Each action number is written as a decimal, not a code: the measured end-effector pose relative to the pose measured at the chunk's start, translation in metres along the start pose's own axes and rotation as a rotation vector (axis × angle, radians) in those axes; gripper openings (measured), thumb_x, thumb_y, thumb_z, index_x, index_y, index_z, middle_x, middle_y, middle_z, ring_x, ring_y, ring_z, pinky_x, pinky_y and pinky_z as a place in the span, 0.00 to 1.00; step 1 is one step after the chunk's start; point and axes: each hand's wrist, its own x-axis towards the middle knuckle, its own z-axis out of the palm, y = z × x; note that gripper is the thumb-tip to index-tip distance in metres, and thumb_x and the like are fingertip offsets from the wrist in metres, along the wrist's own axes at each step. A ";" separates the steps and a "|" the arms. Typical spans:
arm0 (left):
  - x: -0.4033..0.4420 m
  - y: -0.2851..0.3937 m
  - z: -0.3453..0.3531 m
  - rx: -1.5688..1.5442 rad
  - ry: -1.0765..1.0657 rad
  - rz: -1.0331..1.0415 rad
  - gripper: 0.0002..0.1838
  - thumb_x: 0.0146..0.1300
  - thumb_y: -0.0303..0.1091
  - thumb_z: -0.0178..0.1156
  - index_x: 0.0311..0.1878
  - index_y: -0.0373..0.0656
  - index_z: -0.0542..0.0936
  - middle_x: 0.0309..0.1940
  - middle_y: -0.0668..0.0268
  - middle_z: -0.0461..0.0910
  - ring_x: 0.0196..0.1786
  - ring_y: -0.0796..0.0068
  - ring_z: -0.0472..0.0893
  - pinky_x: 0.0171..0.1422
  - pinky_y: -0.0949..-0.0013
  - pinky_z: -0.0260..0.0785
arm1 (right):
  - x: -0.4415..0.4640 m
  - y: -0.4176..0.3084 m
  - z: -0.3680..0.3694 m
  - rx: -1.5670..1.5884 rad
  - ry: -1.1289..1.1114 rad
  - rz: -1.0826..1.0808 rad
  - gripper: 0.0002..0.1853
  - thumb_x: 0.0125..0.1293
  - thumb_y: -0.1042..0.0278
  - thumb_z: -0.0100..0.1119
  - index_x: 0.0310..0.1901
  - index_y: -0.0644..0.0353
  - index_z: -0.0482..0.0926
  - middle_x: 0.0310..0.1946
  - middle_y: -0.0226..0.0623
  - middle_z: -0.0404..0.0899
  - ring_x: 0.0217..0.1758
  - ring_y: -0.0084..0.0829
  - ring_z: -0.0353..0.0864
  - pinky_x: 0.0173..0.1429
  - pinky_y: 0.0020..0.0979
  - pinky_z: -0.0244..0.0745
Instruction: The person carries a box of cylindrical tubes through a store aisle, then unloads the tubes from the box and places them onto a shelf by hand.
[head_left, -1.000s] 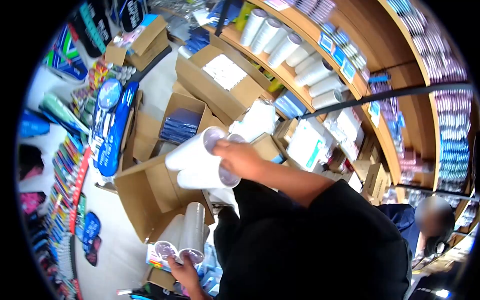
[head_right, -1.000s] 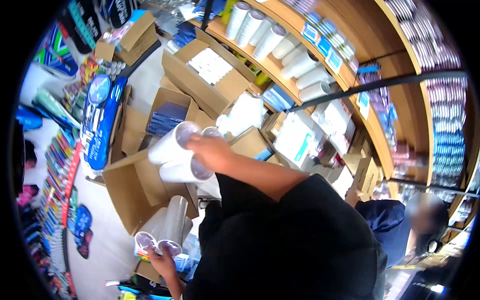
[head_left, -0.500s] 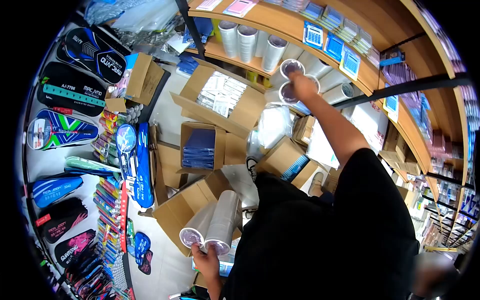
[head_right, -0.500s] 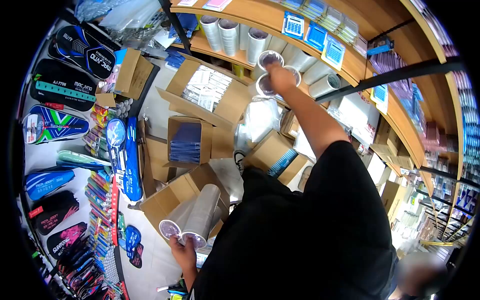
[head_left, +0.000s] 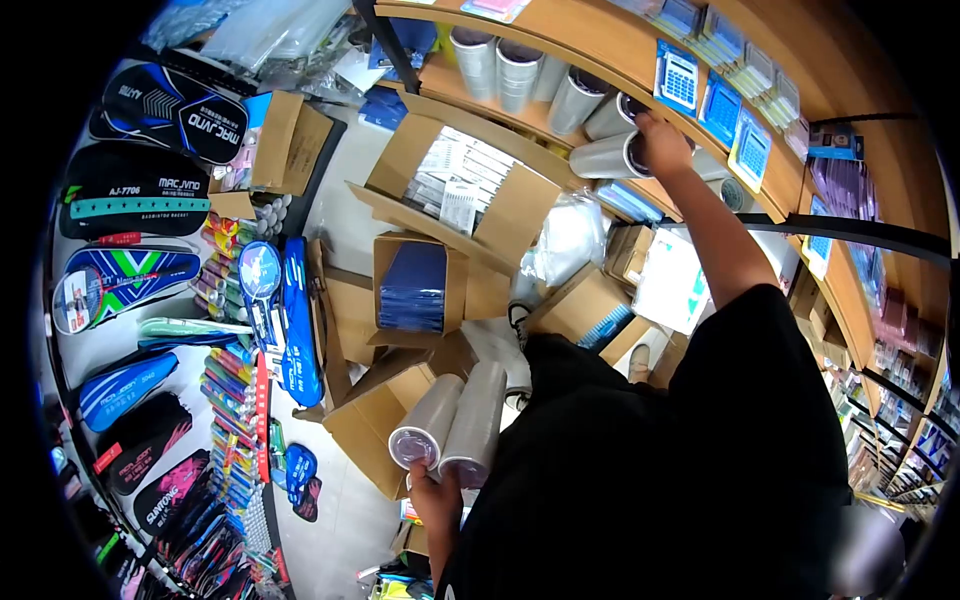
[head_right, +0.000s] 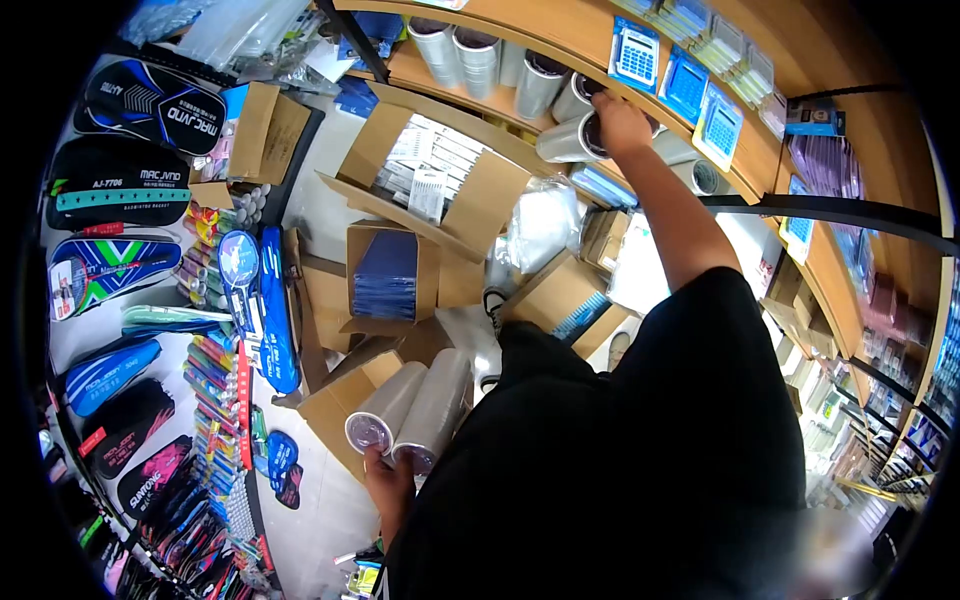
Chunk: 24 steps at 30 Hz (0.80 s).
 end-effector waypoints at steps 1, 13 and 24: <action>0.001 0.001 0.000 0.001 -0.022 -0.013 0.18 0.55 0.36 0.69 0.45 0.39 0.76 0.20 0.61 0.74 0.21 0.68 0.71 0.28 0.61 0.63 | -0.002 0.010 0.009 0.004 0.045 -0.047 0.12 0.60 0.79 0.54 0.44 0.55 0.79 0.51 0.43 0.79 0.55 0.52 0.80 0.59 0.46 0.75; 0.020 0.022 0.011 0.099 -0.132 -0.082 0.20 0.54 0.42 0.69 0.45 0.41 0.76 0.18 0.59 0.71 0.21 0.61 0.71 0.29 0.56 0.63 | -0.048 0.029 0.033 0.265 0.436 0.146 0.13 0.55 0.76 0.59 0.43 0.56 0.78 0.45 0.45 0.79 0.46 0.54 0.80 0.49 0.51 0.75; 0.021 0.034 0.016 0.149 -0.147 -0.063 0.21 0.54 0.43 0.69 0.47 0.43 0.76 0.20 0.55 0.75 0.24 0.53 0.76 0.31 0.53 0.66 | -0.006 0.008 0.035 0.009 0.270 -0.175 0.15 0.59 0.77 0.55 0.47 0.51 0.77 0.46 0.34 0.77 0.45 0.42 0.81 0.51 0.41 0.77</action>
